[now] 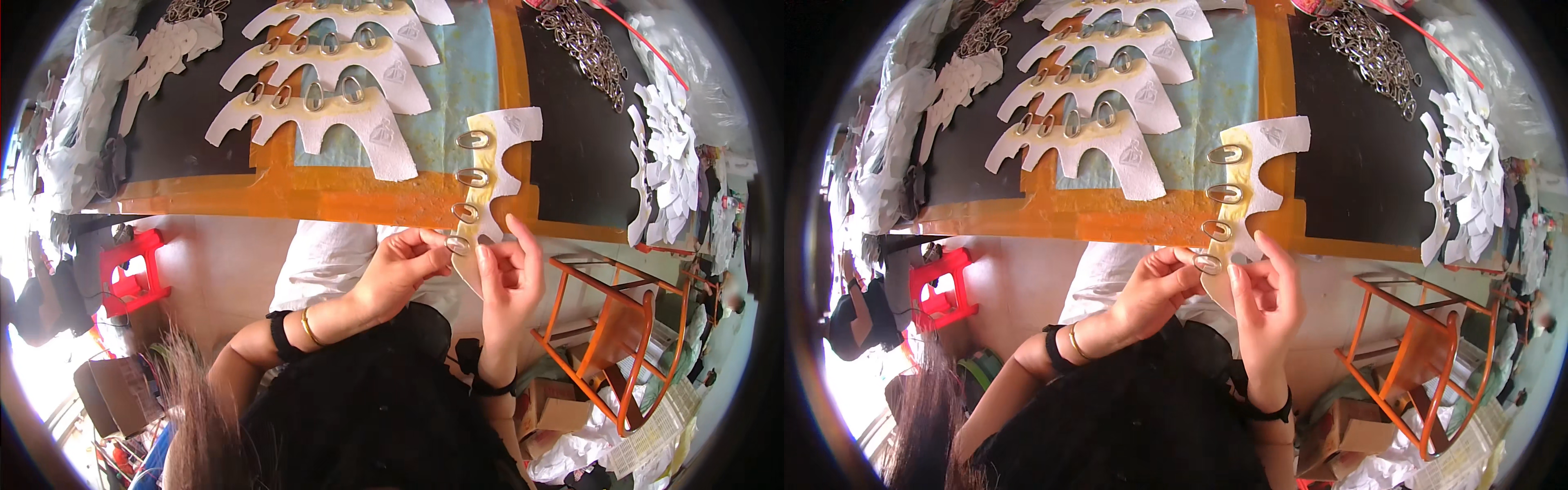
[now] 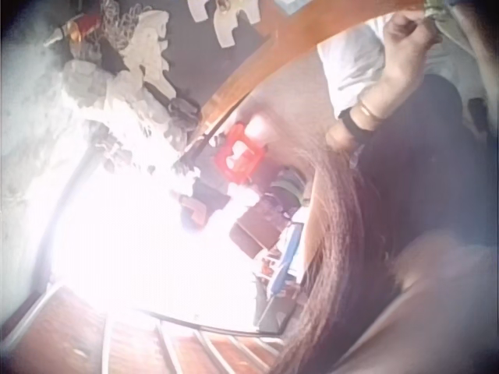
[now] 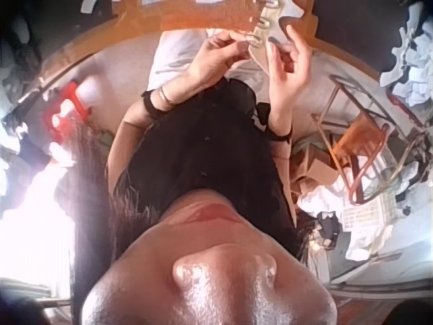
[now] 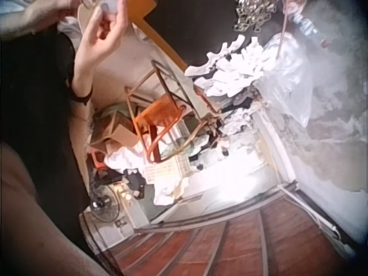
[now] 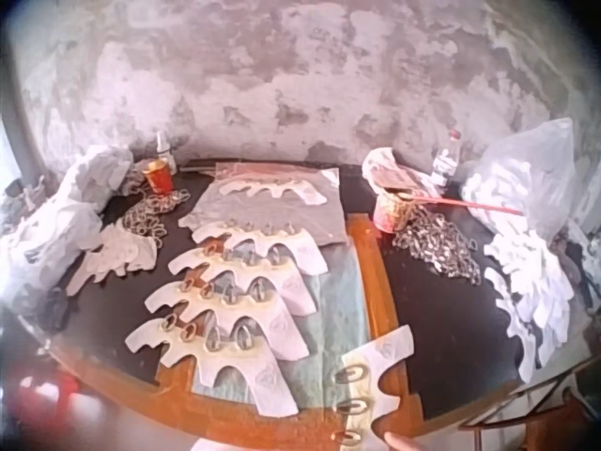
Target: The person is manually inserting small metal or plastic rings into pre-cut shoe upper components at a manufacturing station.
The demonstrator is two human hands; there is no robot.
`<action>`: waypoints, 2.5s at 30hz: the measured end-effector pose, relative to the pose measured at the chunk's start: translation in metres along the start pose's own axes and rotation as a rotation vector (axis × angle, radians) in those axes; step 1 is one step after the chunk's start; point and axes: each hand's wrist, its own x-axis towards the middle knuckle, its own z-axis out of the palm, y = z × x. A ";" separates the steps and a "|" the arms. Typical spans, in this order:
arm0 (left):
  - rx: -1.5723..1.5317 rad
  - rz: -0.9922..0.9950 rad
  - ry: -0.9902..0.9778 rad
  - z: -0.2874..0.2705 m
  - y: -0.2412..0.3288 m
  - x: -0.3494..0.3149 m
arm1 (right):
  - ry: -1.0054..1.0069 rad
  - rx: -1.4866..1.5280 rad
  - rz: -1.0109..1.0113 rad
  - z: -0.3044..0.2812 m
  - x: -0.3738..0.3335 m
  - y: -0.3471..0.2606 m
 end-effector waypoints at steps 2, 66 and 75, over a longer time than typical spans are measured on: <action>-0.001 -0.004 -0.010 0.001 0.000 0.000 | -0.043 -0.095 -0.097 -0.003 0.002 0.003; 0.246 -0.067 0.095 0.022 0.028 -0.004 | -0.162 -0.392 -0.224 -0.005 0.015 -0.021; 0.291 -0.006 0.129 0.015 0.019 -0.006 | -0.189 -0.330 -0.142 -0.003 0.014 -0.017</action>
